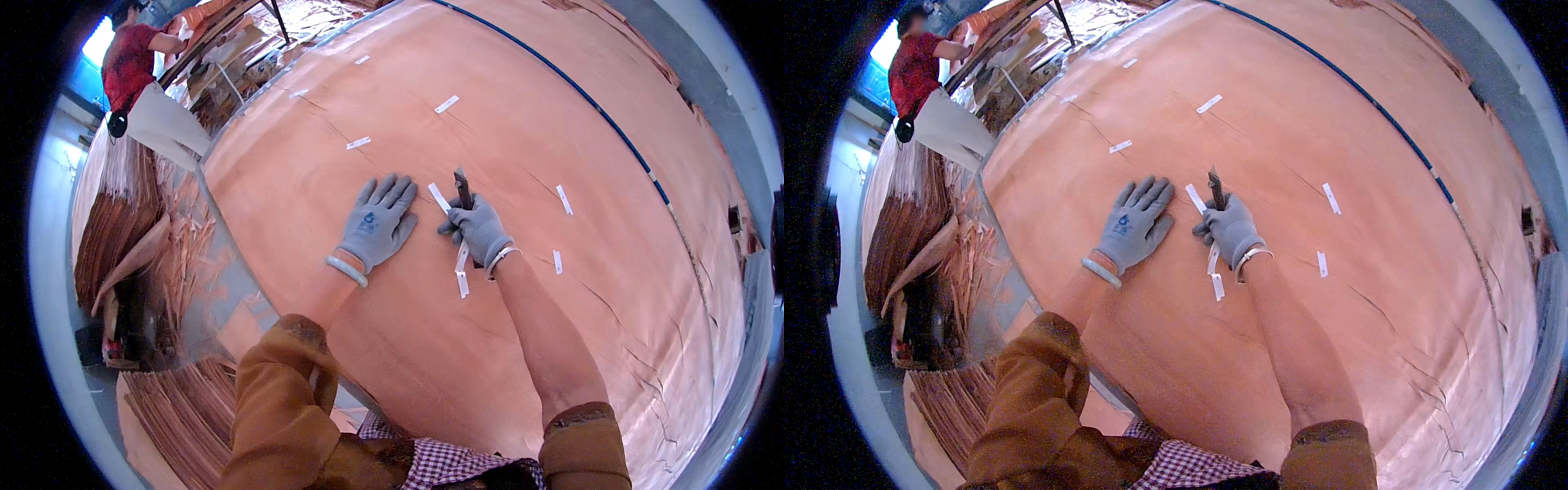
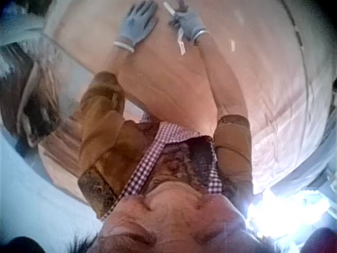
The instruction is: The person organizes and prepares wood veneer sheets by smoothing them out on a table, applying adhesive strips to join or repair them using a handheld cutter, and trimming excess pieces.
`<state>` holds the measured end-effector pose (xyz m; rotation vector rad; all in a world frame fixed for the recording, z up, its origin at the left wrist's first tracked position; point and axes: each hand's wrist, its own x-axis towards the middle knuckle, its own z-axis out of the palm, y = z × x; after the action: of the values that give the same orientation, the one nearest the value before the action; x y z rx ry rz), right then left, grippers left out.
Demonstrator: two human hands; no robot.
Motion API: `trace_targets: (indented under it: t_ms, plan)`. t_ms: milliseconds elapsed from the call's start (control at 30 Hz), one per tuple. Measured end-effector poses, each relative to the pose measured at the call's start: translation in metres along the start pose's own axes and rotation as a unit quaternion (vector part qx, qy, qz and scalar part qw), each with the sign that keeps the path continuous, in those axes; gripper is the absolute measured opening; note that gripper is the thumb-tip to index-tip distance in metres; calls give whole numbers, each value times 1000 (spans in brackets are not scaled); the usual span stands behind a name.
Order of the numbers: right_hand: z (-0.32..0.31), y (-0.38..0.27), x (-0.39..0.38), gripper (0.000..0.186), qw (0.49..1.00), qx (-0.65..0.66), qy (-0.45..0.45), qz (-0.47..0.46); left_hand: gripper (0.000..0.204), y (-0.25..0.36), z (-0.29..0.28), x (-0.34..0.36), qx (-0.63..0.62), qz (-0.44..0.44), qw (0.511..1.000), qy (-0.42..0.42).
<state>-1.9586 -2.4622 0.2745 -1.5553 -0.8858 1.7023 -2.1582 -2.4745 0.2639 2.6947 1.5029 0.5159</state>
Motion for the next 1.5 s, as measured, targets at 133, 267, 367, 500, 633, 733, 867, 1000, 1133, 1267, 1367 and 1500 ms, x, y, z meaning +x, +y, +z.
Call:
trace_targets:
  t_ms: [133, 267, 367, 500, 633, 733, 867, 1000, 1133, 1267, 1367, 1500]
  plan:
    - [-2, 16, 15, 17, 994, -79, 25, -75, 46, 4, 10, 15, -49, 116, 991, -55]
    - [-12, -20, -40, 12, 992, -120, -12, 45, 45, 1, -14, 28, -28, 170, 982, -84]
    - [-41, 11, -66, 14, 992, -117, -42, -15, 48, 36, -18, 44, -52, 209, 971, -99]
    - [15, 24, -143, 16, 921, -315, -165, -158, 53, 34, -26, 23, -17, 209, 971, -118]
    - [-8, 36, -243, 20, 962, -109, -241, -73, 52, 57, -52, 11, 67, 176, 964, -186]
    - [-57, 68, -295, 29, 951, -184, -157, -190, 45, 77, -70, 24, 119, 183, 953, -210]
    - [-136, 137, -411, 37, 962, 6, -19, -272, 36, 138, -51, -10, 33, 272, 960, -65]
    - [-174, 183, -549, 24, 971, 100, 108, -190, 51, 275, -55, -112, -41, 292, 950, -101]
    - [-186, 231, -638, 20, 968, 98, 221, -62, 61, 331, -46, -170, -31, 263, 957, -120]
    - [-210, 272, -697, 20, 950, 193, 239, -47, 59, 353, -28, -184, -11, 254, 962, -103]
    - [-222, 304, -698, 21, 961, 68, 267, -37, 61, 360, -27, -182, -33, 249, 961, -119]
    - [-220, 292, -698, 23, 955, 134, 221, -148, 62, 348, -28, -190, -14, 250, 963, -100]
